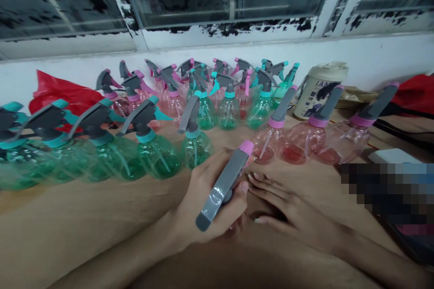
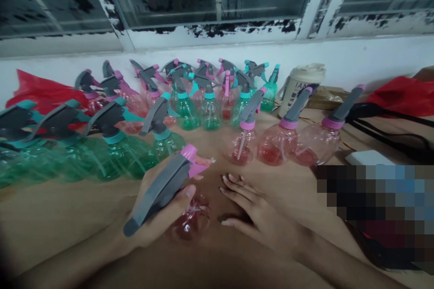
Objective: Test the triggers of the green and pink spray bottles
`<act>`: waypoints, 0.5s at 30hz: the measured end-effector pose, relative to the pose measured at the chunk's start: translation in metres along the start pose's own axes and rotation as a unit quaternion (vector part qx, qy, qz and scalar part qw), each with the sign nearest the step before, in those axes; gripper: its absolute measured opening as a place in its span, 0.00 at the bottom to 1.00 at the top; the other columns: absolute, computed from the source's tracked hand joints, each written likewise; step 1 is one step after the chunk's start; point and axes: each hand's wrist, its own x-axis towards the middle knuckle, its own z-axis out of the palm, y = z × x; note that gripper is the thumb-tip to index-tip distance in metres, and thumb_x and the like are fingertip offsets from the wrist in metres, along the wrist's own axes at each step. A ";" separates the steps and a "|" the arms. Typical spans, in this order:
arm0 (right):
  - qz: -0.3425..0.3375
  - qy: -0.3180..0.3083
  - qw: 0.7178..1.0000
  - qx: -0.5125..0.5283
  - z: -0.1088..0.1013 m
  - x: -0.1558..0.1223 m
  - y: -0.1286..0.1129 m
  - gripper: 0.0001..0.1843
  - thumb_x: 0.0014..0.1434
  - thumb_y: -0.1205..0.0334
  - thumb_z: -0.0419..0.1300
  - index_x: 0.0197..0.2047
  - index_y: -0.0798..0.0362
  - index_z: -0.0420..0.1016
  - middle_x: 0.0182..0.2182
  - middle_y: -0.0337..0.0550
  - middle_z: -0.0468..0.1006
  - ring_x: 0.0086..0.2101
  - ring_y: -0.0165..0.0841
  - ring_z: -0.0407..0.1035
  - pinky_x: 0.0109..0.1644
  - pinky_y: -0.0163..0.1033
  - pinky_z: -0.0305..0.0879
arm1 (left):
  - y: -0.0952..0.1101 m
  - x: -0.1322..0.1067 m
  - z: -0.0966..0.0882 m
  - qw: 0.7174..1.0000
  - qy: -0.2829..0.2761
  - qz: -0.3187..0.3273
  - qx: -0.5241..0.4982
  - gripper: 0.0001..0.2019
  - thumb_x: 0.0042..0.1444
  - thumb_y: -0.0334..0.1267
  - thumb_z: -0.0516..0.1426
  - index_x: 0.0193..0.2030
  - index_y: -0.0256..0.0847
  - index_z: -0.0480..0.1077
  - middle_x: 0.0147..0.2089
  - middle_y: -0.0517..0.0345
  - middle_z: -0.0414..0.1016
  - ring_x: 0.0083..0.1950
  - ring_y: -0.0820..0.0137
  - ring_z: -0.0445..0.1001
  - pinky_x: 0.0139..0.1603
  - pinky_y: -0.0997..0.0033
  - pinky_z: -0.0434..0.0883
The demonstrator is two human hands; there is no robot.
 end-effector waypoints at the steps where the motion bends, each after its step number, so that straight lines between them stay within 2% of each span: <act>1: 0.000 0.002 1.000 0.001 0.000 0.000 0.000 0.33 0.64 0.47 0.55 0.68 0.47 0.55 0.68 0.42 0.56 0.66 0.39 0.48 0.68 0.53 0.50 | 0.000 0.000 0.000 1.000 -0.002 0.000 0.000 0.06 0.53 0.31 0.52 0.38 0.44 0.64 0.32 0.60 0.68 0.32 0.68 0.72 0.35 0.66 0.73; 8: -0.010 0.012 1.000 -0.007 0.003 -0.001 0.003 0.34 0.64 0.47 0.55 0.69 0.47 0.53 0.68 0.41 0.55 0.66 0.39 0.48 0.69 0.53 0.49 | 0.004 0.001 -0.005 0.999 -0.033 0.005 -0.018 0.06 0.53 0.29 0.52 0.36 0.44 0.64 0.32 0.60 0.68 0.32 0.68 0.72 0.34 0.67 0.73; 11: -0.015 0.017 1.000 -0.007 0.004 -0.001 0.004 0.34 0.64 0.47 0.56 0.69 0.46 0.53 0.67 0.41 0.56 0.66 0.39 0.49 0.69 0.53 0.49 | 0.003 0.002 -0.005 1.000 -0.020 0.005 -0.009 0.06 0.53 0.30 0.52 0.36 0.43 0.66 0.32 0.60 0.69 0.32 0.68 0.73 0.33 0.67 0.73; 15: -0.017 0.018 1.000 -0.006 0.004 -0.001 0.004 0.34 0.64 0.48 0.55 0.69 0.46 0.52 0.67 0.41 0.57 0.66 0.38 0.49 0.68 0.52 0.51 | 0.001 0.001 -0.002 0.999 0.005 0.012 0.034 0.08 0.54 0.31 0.51 0.39 0.46 0.67 0.37 0.57 0.73 0.37 0.67 0.76 0.39 0.67 0.75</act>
